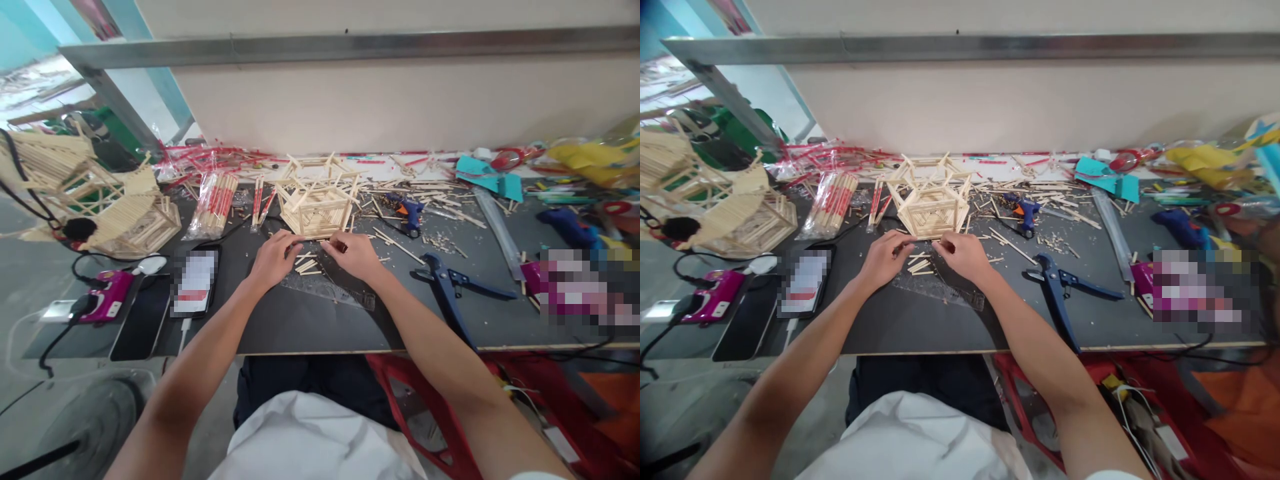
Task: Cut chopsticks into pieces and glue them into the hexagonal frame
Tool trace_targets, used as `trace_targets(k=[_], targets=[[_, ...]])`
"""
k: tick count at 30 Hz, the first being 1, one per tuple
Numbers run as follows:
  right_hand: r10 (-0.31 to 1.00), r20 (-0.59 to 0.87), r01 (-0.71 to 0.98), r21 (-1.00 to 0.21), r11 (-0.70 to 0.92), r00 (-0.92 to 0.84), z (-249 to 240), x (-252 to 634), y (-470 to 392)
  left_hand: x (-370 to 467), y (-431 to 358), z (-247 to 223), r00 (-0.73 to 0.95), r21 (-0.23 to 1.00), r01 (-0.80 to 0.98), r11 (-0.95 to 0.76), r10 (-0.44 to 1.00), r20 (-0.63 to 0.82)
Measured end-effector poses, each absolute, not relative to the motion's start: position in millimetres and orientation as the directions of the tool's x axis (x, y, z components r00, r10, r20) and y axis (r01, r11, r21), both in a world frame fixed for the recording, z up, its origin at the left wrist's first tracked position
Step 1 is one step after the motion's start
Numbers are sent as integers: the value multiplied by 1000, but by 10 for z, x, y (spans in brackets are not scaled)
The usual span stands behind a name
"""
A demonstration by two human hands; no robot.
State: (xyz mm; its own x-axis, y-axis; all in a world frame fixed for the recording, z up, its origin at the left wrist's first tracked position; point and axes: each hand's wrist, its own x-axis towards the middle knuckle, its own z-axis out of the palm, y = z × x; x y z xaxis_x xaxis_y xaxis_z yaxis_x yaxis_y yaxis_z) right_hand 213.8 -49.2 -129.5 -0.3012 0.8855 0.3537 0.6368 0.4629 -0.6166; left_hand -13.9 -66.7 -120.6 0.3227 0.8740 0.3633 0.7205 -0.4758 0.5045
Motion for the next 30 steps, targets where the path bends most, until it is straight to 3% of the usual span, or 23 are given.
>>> trace_targets(k=[16, 21, 25, 30], targets=[[926, 369, 744, -595, 303, -82, -1303, 2241, -418, -142, -670, -1239, 319, 529, 720, -450, 891, 324], [946, 313, 745, -611, 268, -83, -1274, 2289, -389, -138, -710, -1164, 361, 435, 806, -402, 916, 177], [951, 299, 758, -602, 249, -76, -1264, 2355, -362, -124, -742, -1118, 475, 331, 818, -469, 877, 70], [941, 317, 763, -578, 290, -117, -1270, 2371, -354, -61, -786, -1145, 511, 336, 801, -496, 858, 50]])
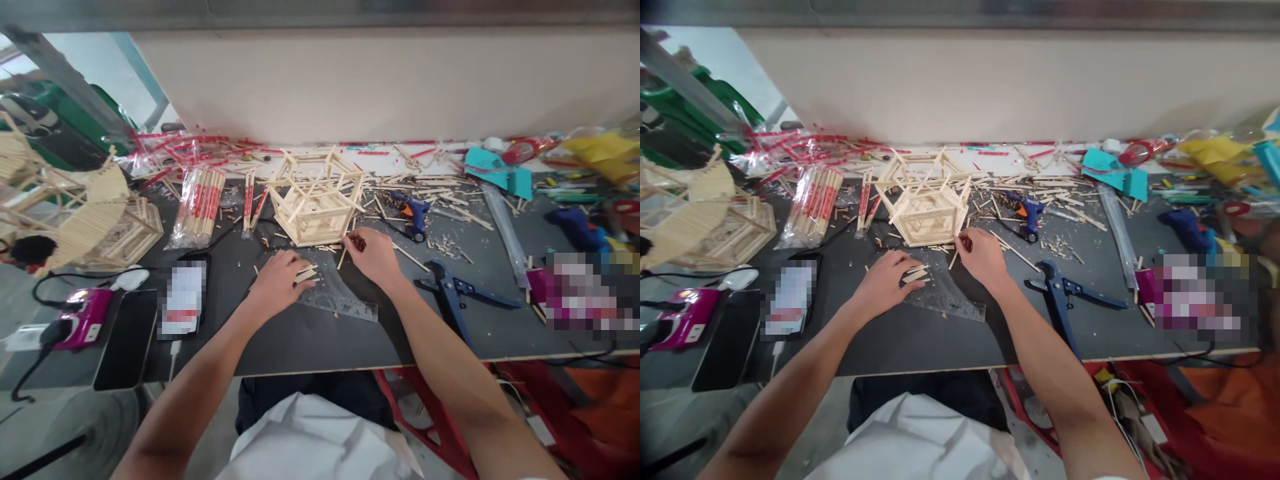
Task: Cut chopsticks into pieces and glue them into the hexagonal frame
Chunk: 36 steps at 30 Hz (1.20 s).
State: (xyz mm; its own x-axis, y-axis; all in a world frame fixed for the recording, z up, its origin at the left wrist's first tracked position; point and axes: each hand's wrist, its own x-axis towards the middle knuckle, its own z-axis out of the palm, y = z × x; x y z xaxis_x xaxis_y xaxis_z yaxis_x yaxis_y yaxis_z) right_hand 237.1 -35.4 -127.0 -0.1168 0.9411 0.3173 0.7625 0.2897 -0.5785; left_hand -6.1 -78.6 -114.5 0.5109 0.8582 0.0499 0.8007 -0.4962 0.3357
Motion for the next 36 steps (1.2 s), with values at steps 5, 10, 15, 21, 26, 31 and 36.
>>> trace_targets(k=[5, 10, 15, 21, 26, 31, 36], targets=[[945, 307, 791, -548, 273, -113, -1182, 2478, -353, -48, -807, -1163, 540, 363, 766, -531, 837, 85], [958, 278, 890, -451, 64, 71, -1029, 2832, -315, -45, -843, -1089, 578, 292, 771, -565, 815, 51], [952, 219, 929, -345, -131, 215, -965, 3199, -316, -16, -879, -1102, 597, 143, 793, -592, 802, 8], [972, -22, 933, -276, -230, 233, -1030, 3503, -326, 78, -905, -1112, 552, 115, 832, -542, 830, -79], [963, -214, 935, -278, -220, 163, -1058, 3427, -295, 184, -948, -999, 528, -14, 845, -535, 837, -146], [974, -204, 955, -255, -150, 99, -1076, 3340, -301, 278, -1020, -999, 518, -101, 841, -532, 845, -134], [984, -150, 959, -247, -136, 101, -1098, 3327, -330, 314, -1045, -1080, 483, -109, 868, -485, 874, -46]])
